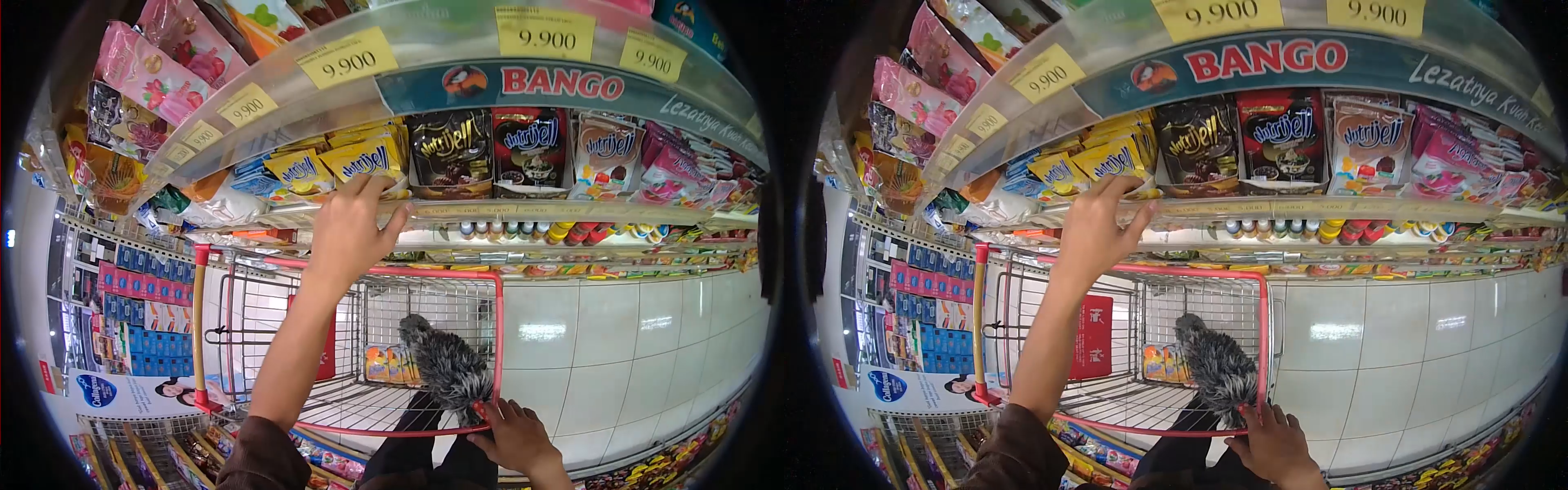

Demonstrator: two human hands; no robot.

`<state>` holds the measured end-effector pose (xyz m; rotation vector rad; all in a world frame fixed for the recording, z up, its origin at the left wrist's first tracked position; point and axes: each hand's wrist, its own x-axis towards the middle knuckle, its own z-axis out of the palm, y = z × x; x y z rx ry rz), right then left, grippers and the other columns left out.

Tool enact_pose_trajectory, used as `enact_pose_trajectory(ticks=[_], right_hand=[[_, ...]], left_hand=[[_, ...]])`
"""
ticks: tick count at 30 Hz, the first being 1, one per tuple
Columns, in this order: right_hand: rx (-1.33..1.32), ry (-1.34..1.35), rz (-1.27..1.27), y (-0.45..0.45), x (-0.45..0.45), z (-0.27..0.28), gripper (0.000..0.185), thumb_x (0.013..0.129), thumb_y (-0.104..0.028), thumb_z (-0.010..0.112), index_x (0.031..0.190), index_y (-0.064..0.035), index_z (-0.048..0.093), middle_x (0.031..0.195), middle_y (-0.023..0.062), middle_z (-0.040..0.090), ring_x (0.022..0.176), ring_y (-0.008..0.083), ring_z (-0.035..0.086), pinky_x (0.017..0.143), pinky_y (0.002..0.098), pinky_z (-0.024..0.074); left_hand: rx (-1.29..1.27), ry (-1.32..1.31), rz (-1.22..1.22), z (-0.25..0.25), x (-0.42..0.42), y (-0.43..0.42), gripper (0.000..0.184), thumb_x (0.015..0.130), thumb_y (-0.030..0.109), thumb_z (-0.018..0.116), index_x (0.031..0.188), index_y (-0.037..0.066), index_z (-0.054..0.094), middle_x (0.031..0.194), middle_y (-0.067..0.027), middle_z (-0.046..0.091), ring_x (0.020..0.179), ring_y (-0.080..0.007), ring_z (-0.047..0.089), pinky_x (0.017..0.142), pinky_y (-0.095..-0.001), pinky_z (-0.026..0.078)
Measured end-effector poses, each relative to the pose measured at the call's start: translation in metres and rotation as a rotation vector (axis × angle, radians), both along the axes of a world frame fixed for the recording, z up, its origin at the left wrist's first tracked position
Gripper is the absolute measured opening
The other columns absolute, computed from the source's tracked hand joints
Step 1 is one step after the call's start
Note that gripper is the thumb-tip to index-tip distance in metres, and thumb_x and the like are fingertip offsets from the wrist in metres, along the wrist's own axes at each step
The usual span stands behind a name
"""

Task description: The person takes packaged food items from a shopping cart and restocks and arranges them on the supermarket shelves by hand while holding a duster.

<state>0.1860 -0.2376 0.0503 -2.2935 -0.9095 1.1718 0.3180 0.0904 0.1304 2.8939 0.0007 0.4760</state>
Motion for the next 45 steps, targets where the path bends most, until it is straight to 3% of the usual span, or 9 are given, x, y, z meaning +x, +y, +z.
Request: enact_pose_trajectory(ticks=[6, 11, 13, 24, 29, 32, 37, 43, 45], right_hand=[[0.188, -0.164, 0.028, 0.015, 0.033, -0.016, 0.074, 0.084, -0.052, 0.059, 0.132, 0.0016, 0.042, 0.140, 0.0261, 0.036, 0.133, 0.0411, 0.033, 0.105, 0.0502, 0.0328], [0.055, -0.266, 0.291, 0.033, 0.056, -0.082, 0.083, 0.079, -0.054, 0.063, 0.136, 0.0016, 0.040, 0.150, 0.0216, 0.020, 0.142, 0.0383, 0.004, 0.112, 0.0547, 0.0168], [0.072, -0.241, 0.392, 0.032, 0.056, -0.089, 0.085, 0.077, -0.055, 0.064, 0.137, 0.0001, 0.040, 0.153, 0.0169, 0.013, 0.142, 0.0403, -0.010, 0.112, 0.0593, 0.0121], [0.060, -0.157, 0.297, 0.032, 0.057, -0.089, 0.071, 0.084, -0.047, 0.060, 0.138, -0.0049, 0.041, 0.157, 0.0085, 0.004, 0.143, 0.0325, -0.015, 0.112, 0.0608, 0.0089], [0.063, -0.128, 0.304, 0.032, 0.056, -0.092, 0.070, 0.084, -0.047, 0.060, 0.136, -0.0033, 0.043, 0.156, 0.0110, 0.004, 0.142, 0.0359, -0.017, 0.111, 0.0629, 0.0113], [0.059, -0.130, 0.304, 0.033, 0.057, -0.092, 0.069, 0.084, -0.048, 0.060, 0.135, -0.0040, 0.044, 0.156, 0.0108, 0.004, 0.142, 0.0356, -0.017, 0.111, 0.0629, 0.0118], [0.093, -0.149, 0.291, 0.032, 0.056, -0.097, 0.065, 0.085, -0.048, 0.059, 0.132, -0.0048, 0.048, 0.157, 0.0101, 0.003, 0.142, 0.0348, -0.017, 0.110, 0.0631, 0.0133], [0.104, -0.106, 0.261, 0.033, 0.058, -0.094, 0.064, 0.085, -0.049, 0.059, 0.131, -0.0051, 0.050, 0.157, 0.0089, 0.002, 0.142, 0.0346, -0.016, 0.110, 0.0622, 0.0134], [0.081, -0.115, 0.271, 0.034, 0.058, -0.096, 0.065, 0.085, -0.051, 0.058, 0.132, -0.0063, 0.049, 0.157, 0.0081, 0.002, 0.142, 0.0345, -0.016, 0.111, 0.0613, 0.0129]], left_hand=[[0.037, -0.351, -0.126, 0.032, 0.035, -0.018, 0.027, 0.077, 0.020, 0.073, 0.096, 0.003, 0.065, 0.095, -0.0155, 0.065, 0.092, -0.0359, 0.060, 0.078, -0.0400, 0.047], [0.165, 0.041, -0.113, 0.026, 0.087, -0.023, 0.072, 0.073, 0.034, 0.075, 0.131, 0.004, 0.043, 0.128, -0.0226, 0.049, 0.117, -0.0390, 0.047, 0.097, -0.0441, 0.039], [0.194, 0.019, -0.109, 0.021, 0.089, -0.026, 0.074, 0.071, 0.035, 0.077, 0.130, 0.004, 0.045, 0.128, -0.0224, 0.049, 0.119, -0.0391, 0.045, 0.099, -0.0446, 0.037], [0.269, -0.031, -0.062, 0.029, 0.070, -0.032, 0.077, 0.063, 0.036, 0.082, 0.126, 0.005, 0.049, 0.126, -0.0205, 0.051, 0.117, -0.0399, 0.046, 0.098, -0.0489, 0.036], [0.227, -0.017, -0.164, 0.041, 0.055, -0.030, 0.046, 0.067, 0.029, 0.081, 0.107, 0.014, 0.065, 0.107, -0.0130, 0.063, 0.103, -0.0354, 0.055, 0.091, -0.0416, 0.043], [0.275, -0.012, -0.189, 0.040, 0.052, -0.030, 0.047, 0.067, 0.031, 0.081, 0.107, 0.014, 0.065, 0.107, -0.0128, 0.063, 0.102, -0.0343, 0.056, 0.089, -0.0404, 0.044], [0.117, 0.149, -0.200, 0.034, 0.078, -0.015, 0.053, 0.071, 0.043, 0.077, 0.111, 0.010, 0.063, 0.109, -0.0169, 0.062, 0.106, -0.0363, 0.056, 0.089, -0.0430, 0.045], [0.363, 0.065, -0.187, 0.030, 0.084, -0.022, 0.062, 0.075, 0.049, 0.071, 0.113, 0.001, 0.059, 0.113, -0.0217, 0.059, 0.107, -0.0364, 0.056, 0.090, -0.0420, 0.044], [0.104, 0.456, -0.016, 0.042, 0.089, -0.027, 0.062, 0.077, 0.050, 0.069, 0.114, 0.002, 0.059, 0.114, -0.0201, 0.058, 0.105, -0.0366, 0.056, 0.089, -0.0435, 0.045]])
